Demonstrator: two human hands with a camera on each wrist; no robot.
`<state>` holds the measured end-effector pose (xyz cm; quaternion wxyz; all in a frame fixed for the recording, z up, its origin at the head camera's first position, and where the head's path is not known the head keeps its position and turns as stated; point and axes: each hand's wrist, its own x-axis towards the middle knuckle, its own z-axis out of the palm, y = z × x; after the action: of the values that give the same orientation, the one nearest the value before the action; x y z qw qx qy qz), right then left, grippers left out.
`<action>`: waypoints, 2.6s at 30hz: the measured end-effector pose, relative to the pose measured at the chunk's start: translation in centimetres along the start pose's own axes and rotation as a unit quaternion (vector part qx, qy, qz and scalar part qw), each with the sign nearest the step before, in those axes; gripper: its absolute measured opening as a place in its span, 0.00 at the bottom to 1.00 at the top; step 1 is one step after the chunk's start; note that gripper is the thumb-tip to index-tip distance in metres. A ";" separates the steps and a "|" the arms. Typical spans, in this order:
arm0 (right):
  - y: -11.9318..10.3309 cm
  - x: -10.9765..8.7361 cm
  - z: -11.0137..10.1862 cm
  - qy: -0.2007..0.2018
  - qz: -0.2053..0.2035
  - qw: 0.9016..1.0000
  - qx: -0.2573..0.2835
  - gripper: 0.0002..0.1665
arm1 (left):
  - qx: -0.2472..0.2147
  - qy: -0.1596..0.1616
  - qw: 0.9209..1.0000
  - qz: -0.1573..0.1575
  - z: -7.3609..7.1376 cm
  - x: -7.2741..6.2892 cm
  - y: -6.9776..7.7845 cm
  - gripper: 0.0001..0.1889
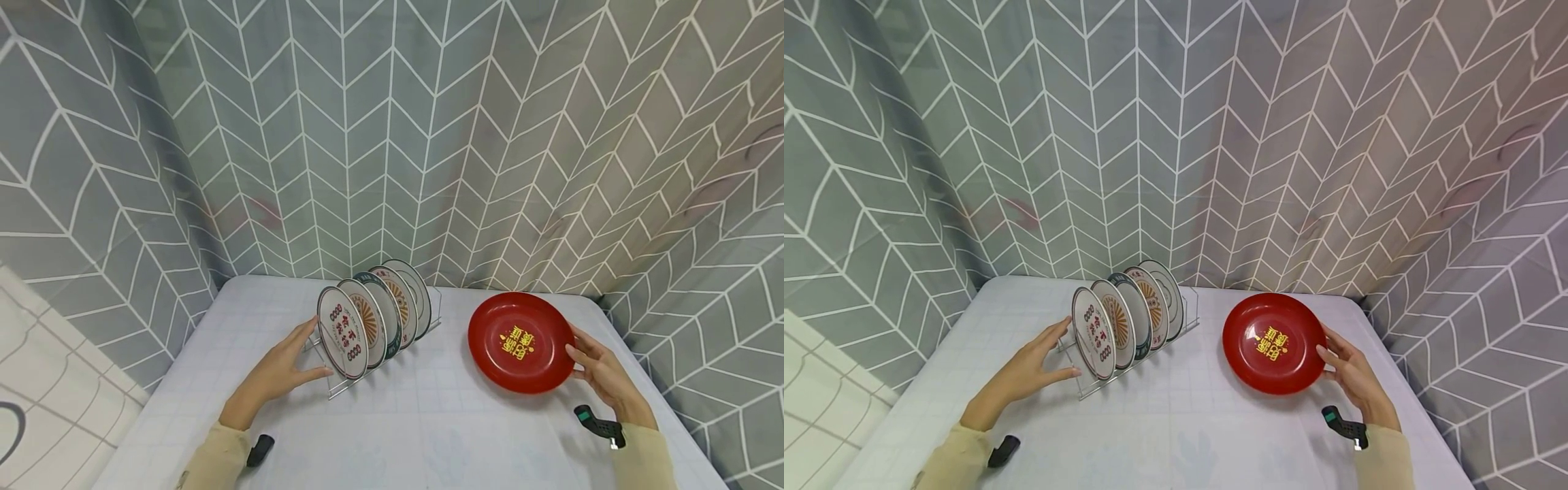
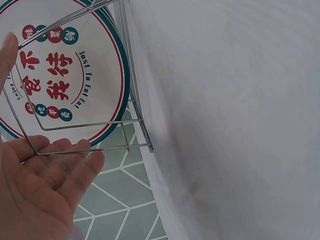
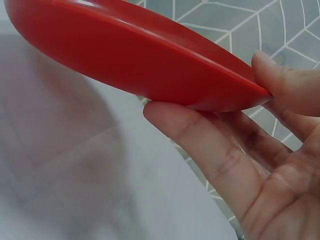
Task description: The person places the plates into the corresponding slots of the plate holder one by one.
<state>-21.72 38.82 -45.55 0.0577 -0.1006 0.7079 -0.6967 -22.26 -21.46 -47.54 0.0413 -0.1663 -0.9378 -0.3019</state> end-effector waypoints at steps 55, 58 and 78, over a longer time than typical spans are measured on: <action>-4.3 4.1 4.1 0.014 -0.029 0.998 -0.053 0.36 | -0.016 -0.008 1.000 -0.009 0.1 0.1 -0.1 0.57; -4.5 4.3 4.4 0.009 -0.028 0.997 -0.064 0.36 | -0.017 -0.006 1.000 -0.008 0.1 0.1 -0.1 0.56; -5.2 6.0 5.8 0.009 -0.011 0.992 -0.122 0.37 | -0.021 -0.002 1.000 -0.001 0.2 0.1 -0.2 0.56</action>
<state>-26.01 31.80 -40.09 0.0314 -0.1086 0.7870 -0.6066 -22.40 -21.44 -47.82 0.0352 -0.1668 -0.9315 -0.3212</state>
